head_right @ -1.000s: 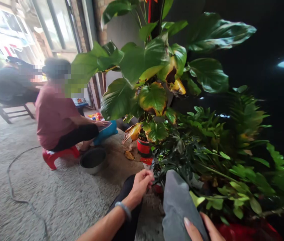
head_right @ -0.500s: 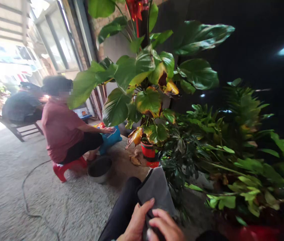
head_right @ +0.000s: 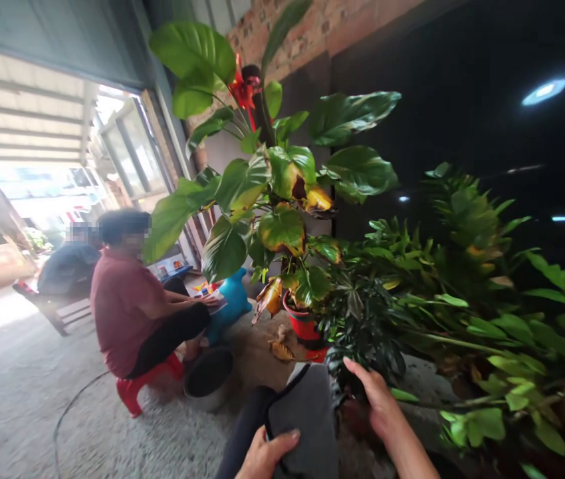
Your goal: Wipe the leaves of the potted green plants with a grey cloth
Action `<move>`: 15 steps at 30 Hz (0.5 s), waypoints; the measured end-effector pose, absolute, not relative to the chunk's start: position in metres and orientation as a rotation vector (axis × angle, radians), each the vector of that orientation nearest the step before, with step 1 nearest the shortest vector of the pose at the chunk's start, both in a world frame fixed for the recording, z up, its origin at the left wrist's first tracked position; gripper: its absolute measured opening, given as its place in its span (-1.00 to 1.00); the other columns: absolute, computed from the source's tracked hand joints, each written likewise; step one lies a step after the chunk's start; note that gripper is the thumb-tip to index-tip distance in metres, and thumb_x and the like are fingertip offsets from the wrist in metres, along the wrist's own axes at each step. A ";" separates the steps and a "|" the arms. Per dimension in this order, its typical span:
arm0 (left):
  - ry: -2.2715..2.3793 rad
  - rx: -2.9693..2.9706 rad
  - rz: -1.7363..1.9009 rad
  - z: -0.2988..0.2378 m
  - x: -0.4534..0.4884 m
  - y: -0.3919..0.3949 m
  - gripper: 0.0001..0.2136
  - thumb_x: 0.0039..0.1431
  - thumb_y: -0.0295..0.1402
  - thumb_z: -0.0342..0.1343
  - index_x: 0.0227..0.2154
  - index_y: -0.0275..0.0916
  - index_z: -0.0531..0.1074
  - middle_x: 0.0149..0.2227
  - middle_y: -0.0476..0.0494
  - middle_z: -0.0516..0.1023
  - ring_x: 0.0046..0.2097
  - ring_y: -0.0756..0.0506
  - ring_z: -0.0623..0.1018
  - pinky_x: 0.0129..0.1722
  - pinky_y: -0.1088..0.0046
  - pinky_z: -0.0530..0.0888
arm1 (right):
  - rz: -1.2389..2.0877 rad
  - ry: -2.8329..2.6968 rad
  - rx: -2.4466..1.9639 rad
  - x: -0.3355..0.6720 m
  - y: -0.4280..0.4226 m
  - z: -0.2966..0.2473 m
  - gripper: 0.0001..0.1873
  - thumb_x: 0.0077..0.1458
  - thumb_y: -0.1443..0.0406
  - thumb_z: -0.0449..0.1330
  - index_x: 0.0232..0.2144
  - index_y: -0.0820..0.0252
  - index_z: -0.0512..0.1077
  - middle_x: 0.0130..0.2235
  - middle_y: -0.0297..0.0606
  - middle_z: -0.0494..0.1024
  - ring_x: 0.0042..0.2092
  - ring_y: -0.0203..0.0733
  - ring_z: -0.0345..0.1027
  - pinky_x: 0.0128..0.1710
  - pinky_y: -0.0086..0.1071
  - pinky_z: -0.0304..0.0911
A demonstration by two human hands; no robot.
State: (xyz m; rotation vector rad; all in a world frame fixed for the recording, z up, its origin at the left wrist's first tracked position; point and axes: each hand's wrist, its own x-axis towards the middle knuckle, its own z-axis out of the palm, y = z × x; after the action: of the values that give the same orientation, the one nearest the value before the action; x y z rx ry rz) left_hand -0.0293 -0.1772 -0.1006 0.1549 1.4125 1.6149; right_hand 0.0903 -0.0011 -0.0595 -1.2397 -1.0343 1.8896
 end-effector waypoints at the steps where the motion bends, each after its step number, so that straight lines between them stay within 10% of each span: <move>1: 1.423 0.183 1.594 -0.086 -0.035 -0.174 -0.49 -0.41 -0.25 0.43 -0.29 -0.33 0.48 -0.36 -0.23 0.62 -0.22 -0.26 0.59 -0.18 0.28 0.49 | 1.917 -1.025 -1.208 0.089 -0.001 -0.060 -0.68 -0.49 0.12 0.35 -0.63 0.11 0.36 -0.59 -0.30 0.50 -0.55 -0.19 0.33 -0.62 -0.37 0.21; 7: 1.544 0.674 1.705 0.010 -0.069 -0.105 -0.56 -0.28 -0.24 0.35 -0.26 -0.31 0.50 -0.36 -0.13 0.59 -0.25 -0.16 0.54 -0.20 0.35 0.46 | 1.946 -0.972 -1.118 0.096 -0.002 -0.064 -0.65 -0.49 0.17 0.34 -0.72 0.11 0.21 -0.72 -0.44 0.32 -0.73 -0.44 0.00 -0.74 -0.49 -0.02; 15: 1.803 1.052 1.124 -0.022 -0.057 -0.091 -0.83 -0.28 -0.50 0.18 -0.48 -0.30 0.51 -0.54 0.05 0.44 -0.40 -0.04 0.41 -0.38 0.49 0.34 | 1.910 -0.983 -1.107 0.112 0.001 -0.064 -0.40 -0.61 -0.08 0.39 -0.71 0.09 0.13 -0.81 -0.57 0.11 -0.76 -0.47 -0.10 -0.77 -0.52 -0.13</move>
State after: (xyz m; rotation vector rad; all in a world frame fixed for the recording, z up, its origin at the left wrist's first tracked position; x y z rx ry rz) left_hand -0.0573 -0.0912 -0.0221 1.0520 1.8033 1.1237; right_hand 0.1121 0.0009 -0.0642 -1.1071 -0.9834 1.9099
